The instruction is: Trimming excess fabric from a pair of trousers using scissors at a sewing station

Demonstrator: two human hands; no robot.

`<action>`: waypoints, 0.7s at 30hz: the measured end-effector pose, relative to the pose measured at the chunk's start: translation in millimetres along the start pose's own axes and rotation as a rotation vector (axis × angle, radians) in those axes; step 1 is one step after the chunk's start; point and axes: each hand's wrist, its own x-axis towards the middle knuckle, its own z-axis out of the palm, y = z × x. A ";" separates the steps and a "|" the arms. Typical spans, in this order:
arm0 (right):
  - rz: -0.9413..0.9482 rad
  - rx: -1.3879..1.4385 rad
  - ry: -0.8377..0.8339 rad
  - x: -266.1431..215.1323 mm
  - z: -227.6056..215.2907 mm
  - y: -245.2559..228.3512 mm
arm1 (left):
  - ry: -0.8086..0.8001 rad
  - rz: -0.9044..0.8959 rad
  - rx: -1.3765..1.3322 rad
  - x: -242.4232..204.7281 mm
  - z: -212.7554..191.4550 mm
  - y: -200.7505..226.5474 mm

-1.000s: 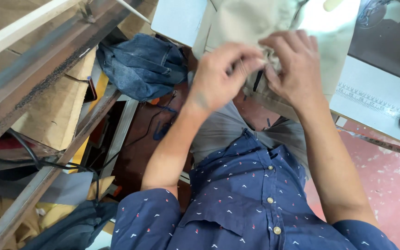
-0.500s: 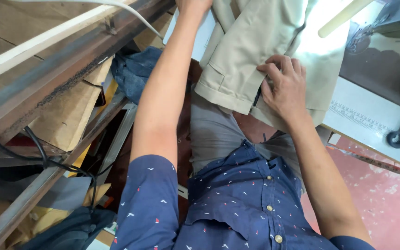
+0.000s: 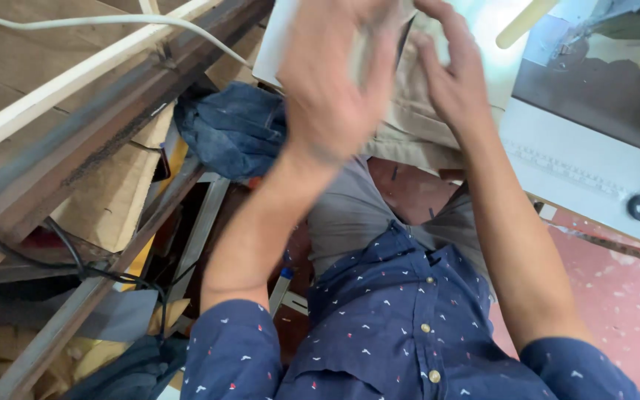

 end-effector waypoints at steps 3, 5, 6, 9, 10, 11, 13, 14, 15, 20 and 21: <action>0.291 0.493 0.080 -27.5 -21.0 -37.9 | -0.303 -0.098 -0.286 -54.4 2.9 33.9; 0.217 0.532 0.097 -50.7 -22.6 -33.0 | -0.571 -0.234 -0.404 -106.6 19.3 38.1; 0.227 0.527 0.105 -57.9 -20.5 -26.1 | -0.579 -0.234 -0.415 -112.3 19.6 43.0; 0.336 0.270 0.100 -79.4 -24.4 -7.9 | -0.503 -0.310 -0.516 -113.4 22.9 57.5; 0.360 0.258 0.143 -83.0 -25.2 -3.3 | -0.374 -0.208 -0.337 -104.4 22.7 56.7; 0.384 0.246 0.186 -86.5 -25.6 0.6 | -0.244 -0.105 -0.160 -95.2 21.7 55.7; 0.376 0.247 0.205 -90.6 -27.7 0.9 | -0.314 -0.153 -0.005 -113.8 41.4 36.8; 0.366 0.254 0.220 -92.2 -27.4 0.8 | -0.383 -0.200 0.157 -123.2 50.2 26.6; 0.367 0.255 0.222 -93.4 -27.0 0.5 | -0.385 -0.198 0.157 -108.3 46.6 30.4; 0.114 0.200 0.202 -88.6 -35.2 -16.6 | -0.326 -0.103 -0.115 -70.2 42.9 42.4; 0.116 0.198 0.204 -88.7 -36.2 -16.1 | -0.328 -0.103 -0.118 -68.3 43.3 43.8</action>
